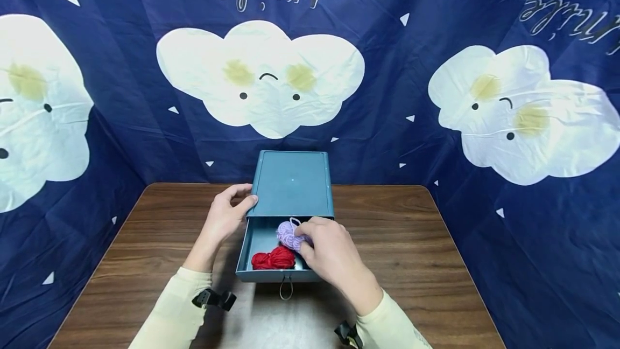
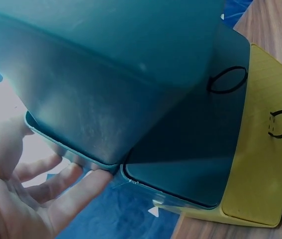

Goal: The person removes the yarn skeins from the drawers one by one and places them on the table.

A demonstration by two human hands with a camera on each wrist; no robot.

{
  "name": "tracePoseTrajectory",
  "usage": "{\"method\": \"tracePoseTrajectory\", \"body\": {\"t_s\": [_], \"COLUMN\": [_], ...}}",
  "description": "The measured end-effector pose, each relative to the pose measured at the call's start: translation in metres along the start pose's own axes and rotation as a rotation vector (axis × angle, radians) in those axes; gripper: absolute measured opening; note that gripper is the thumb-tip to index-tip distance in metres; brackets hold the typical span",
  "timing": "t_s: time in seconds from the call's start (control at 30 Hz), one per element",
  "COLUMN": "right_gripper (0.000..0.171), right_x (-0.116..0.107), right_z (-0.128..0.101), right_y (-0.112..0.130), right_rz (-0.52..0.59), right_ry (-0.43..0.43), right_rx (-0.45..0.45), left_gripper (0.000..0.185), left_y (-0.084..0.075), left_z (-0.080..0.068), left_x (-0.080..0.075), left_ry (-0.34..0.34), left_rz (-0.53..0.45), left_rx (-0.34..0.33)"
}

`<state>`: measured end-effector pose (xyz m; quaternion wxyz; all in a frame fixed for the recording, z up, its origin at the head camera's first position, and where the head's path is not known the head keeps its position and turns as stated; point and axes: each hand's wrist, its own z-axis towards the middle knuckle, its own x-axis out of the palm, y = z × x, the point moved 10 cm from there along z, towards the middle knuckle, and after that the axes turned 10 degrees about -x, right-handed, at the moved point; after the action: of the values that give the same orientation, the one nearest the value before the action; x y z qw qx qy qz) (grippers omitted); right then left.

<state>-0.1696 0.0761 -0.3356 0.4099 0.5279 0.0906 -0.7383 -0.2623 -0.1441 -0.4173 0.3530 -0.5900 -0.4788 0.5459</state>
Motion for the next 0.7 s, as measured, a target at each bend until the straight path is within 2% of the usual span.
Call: {"method": "tracePoseTrajectory", "body": {"t_s": [0.33, 0.7], "right_gripper": [0.017, 0.018], "right_x": [-0.006, -0.033], "right_z": [-0.002, -0.012], "right_y": [0.004, 0.006], "right_rz": [0.027, 0.042], "right_ry": [-0.034, -0.164], "right_rx": [-0.063, -0.101], "left_gripper": [0.045, 0.044], "left_y": [0.001, 0.001], "left_z": [-0.001, -0.001], "left_x": [0.0, 0.0], "left_ry": [0.0, 0.005], "left_rz": [-0.006, -0.017], "left_rx": [-0.001, -0.01]}}
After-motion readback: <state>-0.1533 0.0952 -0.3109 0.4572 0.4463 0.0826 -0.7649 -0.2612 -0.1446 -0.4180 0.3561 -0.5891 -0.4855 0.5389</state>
